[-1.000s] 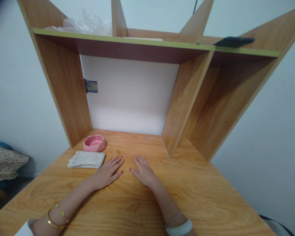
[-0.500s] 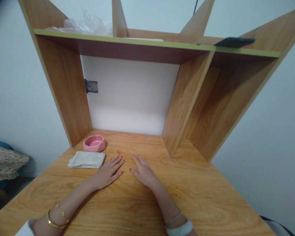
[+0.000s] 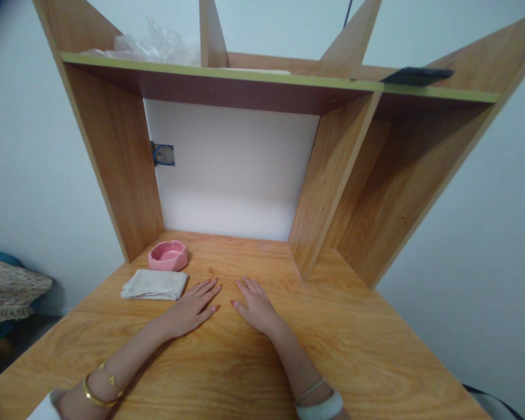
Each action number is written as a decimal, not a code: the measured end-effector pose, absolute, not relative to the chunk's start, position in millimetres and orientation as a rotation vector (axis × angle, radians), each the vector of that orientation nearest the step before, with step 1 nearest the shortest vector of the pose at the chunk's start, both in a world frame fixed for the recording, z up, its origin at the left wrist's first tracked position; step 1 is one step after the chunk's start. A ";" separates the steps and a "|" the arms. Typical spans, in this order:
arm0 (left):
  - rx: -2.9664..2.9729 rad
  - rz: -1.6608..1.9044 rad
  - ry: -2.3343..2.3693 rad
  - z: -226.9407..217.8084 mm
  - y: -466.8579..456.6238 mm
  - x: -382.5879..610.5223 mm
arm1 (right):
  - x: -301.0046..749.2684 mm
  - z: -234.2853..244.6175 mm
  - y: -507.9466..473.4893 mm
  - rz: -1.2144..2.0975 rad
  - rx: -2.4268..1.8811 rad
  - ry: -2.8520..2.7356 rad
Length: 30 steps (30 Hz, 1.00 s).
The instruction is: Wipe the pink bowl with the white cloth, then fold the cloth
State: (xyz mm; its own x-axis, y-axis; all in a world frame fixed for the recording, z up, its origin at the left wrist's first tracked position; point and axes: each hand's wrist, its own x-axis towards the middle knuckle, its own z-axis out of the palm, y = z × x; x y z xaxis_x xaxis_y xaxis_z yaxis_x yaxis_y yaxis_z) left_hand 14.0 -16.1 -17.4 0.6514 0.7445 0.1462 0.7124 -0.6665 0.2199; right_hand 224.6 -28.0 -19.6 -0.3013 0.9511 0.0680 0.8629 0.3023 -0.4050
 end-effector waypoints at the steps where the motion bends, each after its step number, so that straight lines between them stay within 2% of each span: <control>1: 2.722 0.339 1.208 -17.4 -16.2 13.8 | 224.5 -19.7 -28.1 0.424 -1.644 -2.279; 30: 2.722 0.312 1.218 -14.4 -17.1 14.2 | 224.7 -20.8 -28.7 0.414 -1.640 -2.270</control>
State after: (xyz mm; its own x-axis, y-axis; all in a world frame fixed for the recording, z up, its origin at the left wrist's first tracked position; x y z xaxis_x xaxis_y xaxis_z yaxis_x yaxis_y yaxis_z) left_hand 14.2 -17.1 -14.4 0.6500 0.7487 0.1299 0.7189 -0.6613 0.2140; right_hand 224.7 -28.7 -20.8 -0.2967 0.9516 0.0803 0.8621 0.3031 -0.4061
